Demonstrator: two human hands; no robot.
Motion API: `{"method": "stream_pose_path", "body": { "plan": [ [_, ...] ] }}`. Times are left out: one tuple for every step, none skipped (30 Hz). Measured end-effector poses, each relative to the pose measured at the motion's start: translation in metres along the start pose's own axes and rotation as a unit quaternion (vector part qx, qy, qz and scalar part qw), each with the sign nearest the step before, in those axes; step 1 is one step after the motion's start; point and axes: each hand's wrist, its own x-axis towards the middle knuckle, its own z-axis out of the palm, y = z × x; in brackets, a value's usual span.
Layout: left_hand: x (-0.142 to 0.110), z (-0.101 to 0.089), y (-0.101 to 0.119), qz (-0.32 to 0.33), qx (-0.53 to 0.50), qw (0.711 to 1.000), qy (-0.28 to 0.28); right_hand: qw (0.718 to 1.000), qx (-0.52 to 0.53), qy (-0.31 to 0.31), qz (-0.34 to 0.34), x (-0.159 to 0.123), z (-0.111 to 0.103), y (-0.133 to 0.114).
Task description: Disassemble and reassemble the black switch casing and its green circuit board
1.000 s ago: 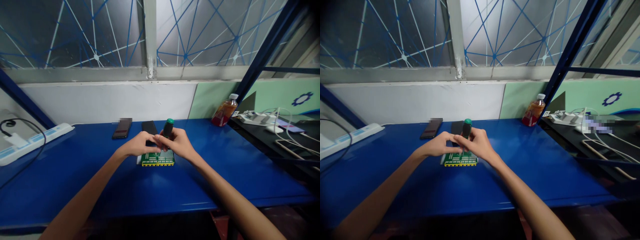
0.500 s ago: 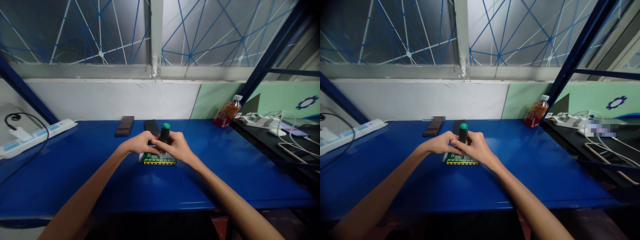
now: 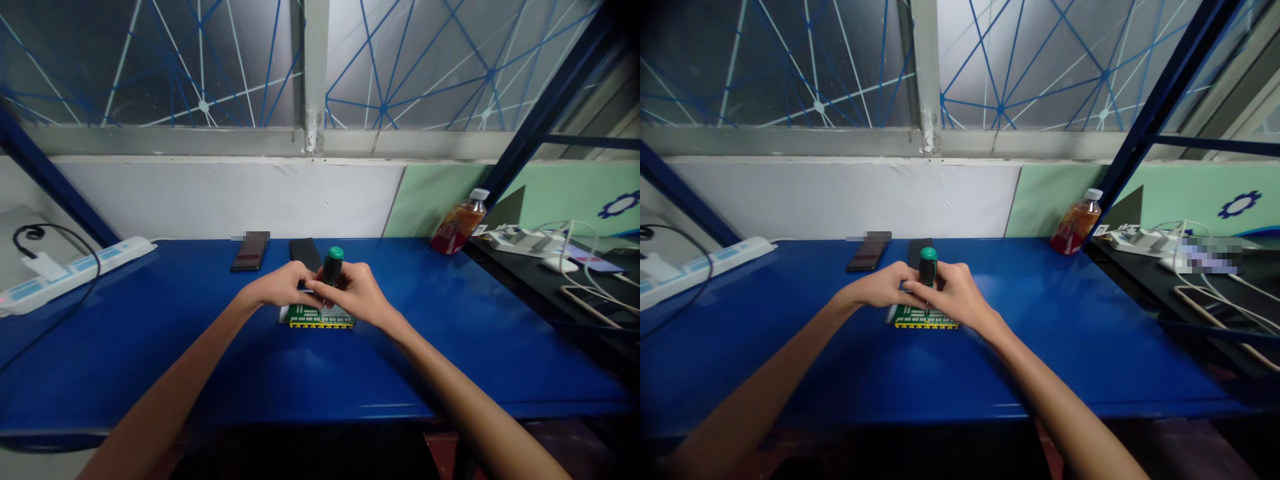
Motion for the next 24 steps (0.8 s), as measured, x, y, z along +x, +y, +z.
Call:
{"method": "stream_pose_path", "body": {
  "plan": [
    [0.0001,0.0001,-0.0002,-0.002,0.000,1.000,0.000,1.000,-0.001,-0.001,0.000,0.0000,0.0000,0.0001],
    [0.0003,0.0003,-0.0004,-0.005,0.002,1.000,0.000,1.000,-0.002,-0.002,0.000,0.0001,0.0001,0.0002],
    [0.0004,0.0004,-0.0004,-0.007,0.003,1.000,0.001,1.000,-0.003,-0.001,0.001,0.0001,0.0001,0.0004],
    [0.0005,0.0005,-0.0004,-0.008,0.004,1.000,0.002,1.000,-0.004,-0.001,0.001,0.0001,0.0002,0.0005],
    [0.0006,0.0006,-0.0002,-0.008,0.005,1.000,0.004,1.000,-0.004,-0.001,0.001,0.0000,0.0002,0.0007],
    [0.0007,0.0006,0.0001,-0.007,0.004,1.000,0.005,1.000,-0.004,-0.001,0.001,0.0000,0.0002,0.0009],
    [0.0008,0.0006,0.0003,-0.004,0.003,1.000,0.005,1.000,-0.004,-0.001,0.000,0.0000,0.0002,0.0011],
    [0.0008,0.0006,0.0005,-0.001,0.001,1.000,0.005,1.000,-0.004,-0.003,0.000,0.0000,0.0002,0.0012],
    [0.0008,0.0005,0.0005,0.002,0.001,1.000,0.005,1.000,-0.004,-0.003,0.000,-0.0001,0.0002,0.0013],
    [0.0008,0.0005,0.0004,0.003,0.002,1.000,0.005,1.000,-0.004,-0.003,0.001,-0.0001,0.0002,0.0013],
    [0.0007,0.0004,0.0001,0.003,0.003,1.000,0.005,1.000,-0.003,-0.002,0.001,-0.0002,0.0001,0.0012],
    [0.0005,0.0003,-0.0003,0.003,0.006,1.000,0.006,1.000,-0.002,-0.001,0.002,-0.0002,0.0000,0.0011],
    [0.0003,0.0002,-0.0007,0.002,0.009,1.000,0.007,1.000,-0.001,-0.001,0.002,-0.0002,-0.0001,0.0009],
    [0.0001,0.0001,-0.0010,0.002,0.012,1.000,0.009,1.000,0.001,-0.002,0.002,-0.0002,-0.0002,0.0007],
    [-0.0001,0.0000,-0.0013,0.003,0.012,1.000,0.011,1.000,0.002,-0.003,0.003,-0.0002,-0.0004,0.0005],
    [-0.0003,-0.0001,-0.0013,0.004,0.011,1.000,0.011,1.000,0.005,-0.005,0.003,-0.0001,-0.0005,0.0003],
    [-0.0004,-0.0002,-0.0012,0.005,0.009,1.000,0.010,1.000,0.008,-0.006,0.003,-0.0001,-0.0007,0.0001],
    [-0.0004,-0.0003,-0.0010,0.006,0.006,1.000,0.009,1.000,0.010,-0.007,0.004,0.0000,-0.0007,-0.0001],
    [-0.0003,-0.0003,-0.0007,0.006,0.004,1.000,0.006,1.000,0.012,-0.008,0.004,0.0001,-0.0008,-0.0002],
    [-0.0002,-0.0003,-0.0003,0.004,0.003,1.000,0.005,1.000,0.013,-0.009,0.005,0.0001,-0.0008,-0.0004],
    [-0.0001,-0.0003,0.0001,-0.001,0.006,1.000,0.004,1.000,0.014,-0.010,0.005,0.0002,-0.0008,-0.0006],
    [0.0000,-0.0003,0.0004,-0.006,0.010,1.000,0.004,1.000,0.014,-0.011,0.005,0.0002,-0.0008,-0.0007],
    [0.0001,-0.0002,0.0007,-0.011,0.013,1.000,0.004,1.000,0.014,-0.012,0.006,0.0002,-0.0008,-0.0009],
    [0.0001,-0.0002,0.0009,-0.015,0.016,1.000,0.004,1.000,0.014,-0.013,0.006,0.0001,-0.0009,-0.0009]
  ]
}}
